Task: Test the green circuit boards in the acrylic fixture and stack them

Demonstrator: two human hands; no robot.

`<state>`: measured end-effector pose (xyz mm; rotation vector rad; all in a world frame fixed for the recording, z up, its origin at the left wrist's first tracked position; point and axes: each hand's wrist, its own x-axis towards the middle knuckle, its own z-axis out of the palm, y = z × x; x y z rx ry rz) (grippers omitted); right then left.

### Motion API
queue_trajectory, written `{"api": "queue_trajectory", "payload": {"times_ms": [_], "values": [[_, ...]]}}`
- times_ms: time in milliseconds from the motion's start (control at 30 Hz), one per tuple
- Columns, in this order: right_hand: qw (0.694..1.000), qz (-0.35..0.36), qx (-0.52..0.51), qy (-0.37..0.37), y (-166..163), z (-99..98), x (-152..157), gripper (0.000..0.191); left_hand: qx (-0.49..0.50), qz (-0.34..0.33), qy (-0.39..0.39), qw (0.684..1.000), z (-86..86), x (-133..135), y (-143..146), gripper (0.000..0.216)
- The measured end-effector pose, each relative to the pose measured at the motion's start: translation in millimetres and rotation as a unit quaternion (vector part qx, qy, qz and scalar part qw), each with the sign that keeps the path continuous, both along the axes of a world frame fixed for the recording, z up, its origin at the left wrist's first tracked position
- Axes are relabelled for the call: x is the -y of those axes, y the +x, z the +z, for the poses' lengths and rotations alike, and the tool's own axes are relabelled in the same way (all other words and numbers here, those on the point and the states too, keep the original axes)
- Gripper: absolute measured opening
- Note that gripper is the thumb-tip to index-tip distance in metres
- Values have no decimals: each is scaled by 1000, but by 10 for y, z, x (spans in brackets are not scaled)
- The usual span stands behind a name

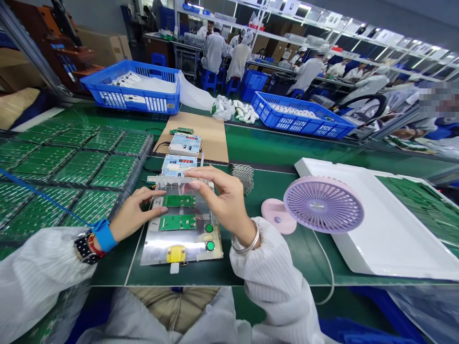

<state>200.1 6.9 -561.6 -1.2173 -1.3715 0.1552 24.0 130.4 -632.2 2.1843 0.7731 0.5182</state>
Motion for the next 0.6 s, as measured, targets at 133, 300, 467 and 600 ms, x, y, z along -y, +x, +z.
{"api": "queue_trajectory", "payload": {"times_ms": [133, 300, 467, 600], "values": [[1000, 5, 10, -6, 9, -7, 19, 14, 0, -8, 10, 1000, 13, -32, 47, 35], [1000, 18, -5, 3, 11, -14, 17, 14, 2, -15, 8, 1000, 4, -55, 53, 34], [1000, 8, -3, 2, 15, -24, 3, 12, -4, -12, 9, 1000, 13, -53, 53, 35], [1000, 8, 0, 5, 20, -30, -2, 12, 2, -6, 18, 1000, 24, -43, 58, 32]]}}
